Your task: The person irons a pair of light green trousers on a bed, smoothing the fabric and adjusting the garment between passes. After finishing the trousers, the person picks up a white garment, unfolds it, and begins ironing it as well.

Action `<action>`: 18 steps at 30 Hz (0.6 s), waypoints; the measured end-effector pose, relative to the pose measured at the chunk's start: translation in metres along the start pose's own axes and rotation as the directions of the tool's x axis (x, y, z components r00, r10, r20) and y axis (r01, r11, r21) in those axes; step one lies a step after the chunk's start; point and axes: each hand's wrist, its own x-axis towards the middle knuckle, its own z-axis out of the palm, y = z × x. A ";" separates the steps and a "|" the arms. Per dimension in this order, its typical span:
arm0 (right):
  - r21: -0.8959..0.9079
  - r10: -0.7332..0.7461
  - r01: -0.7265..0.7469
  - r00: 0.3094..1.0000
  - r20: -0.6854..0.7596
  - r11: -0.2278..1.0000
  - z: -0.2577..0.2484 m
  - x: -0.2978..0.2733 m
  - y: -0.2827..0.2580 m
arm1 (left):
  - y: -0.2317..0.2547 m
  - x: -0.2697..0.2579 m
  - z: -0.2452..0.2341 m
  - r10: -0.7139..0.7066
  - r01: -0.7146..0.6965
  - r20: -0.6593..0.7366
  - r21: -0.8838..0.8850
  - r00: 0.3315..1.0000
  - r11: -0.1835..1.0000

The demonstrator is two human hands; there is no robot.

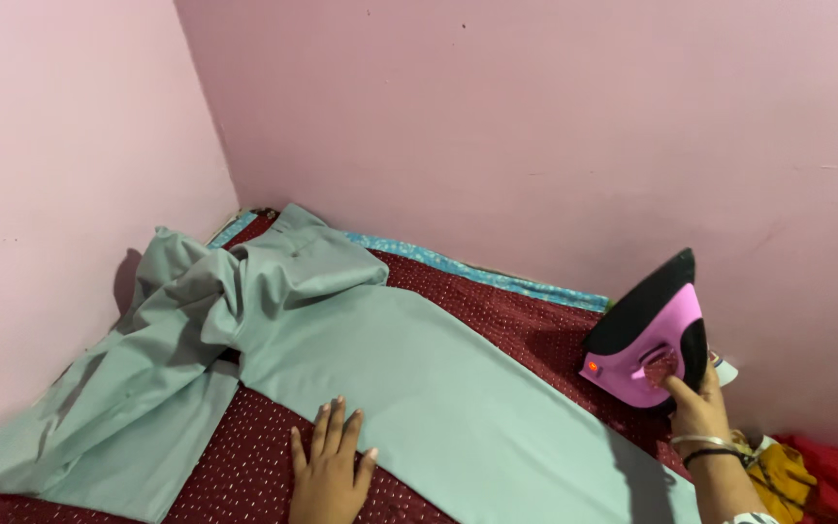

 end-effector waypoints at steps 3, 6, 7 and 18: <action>-0.100 0.248 -0.258 0.963 -0.101 0.961 -0.014 -0.013 0.000 | -0.002 0.003 0.008 0.029 -0.044 -0.152 -0.091 0.988 0.995; -0.092 0.180 -0.180 0.984 -0.004 0.979 -0.020 -0.036 0.003 | -0.006 -0.010 0.006 0.039 -0.065 -0.157 -0.170 0.987 0.983; -0.149 0.099 -0.100 0.995 -0.015 0.984 -0.018 -0.043 0.002 | -0.005 -0.012 0.003 0.039 -0.066 -0.141 -0.194 0.989 0.979; -0.664 -0.403 0.426 0.893 0.200 0.615 0.103 -0.136 -0.029 | 0.055 -0.034 -0.058 0.075 -0.236 -0.282 -0.596 0.956 0.767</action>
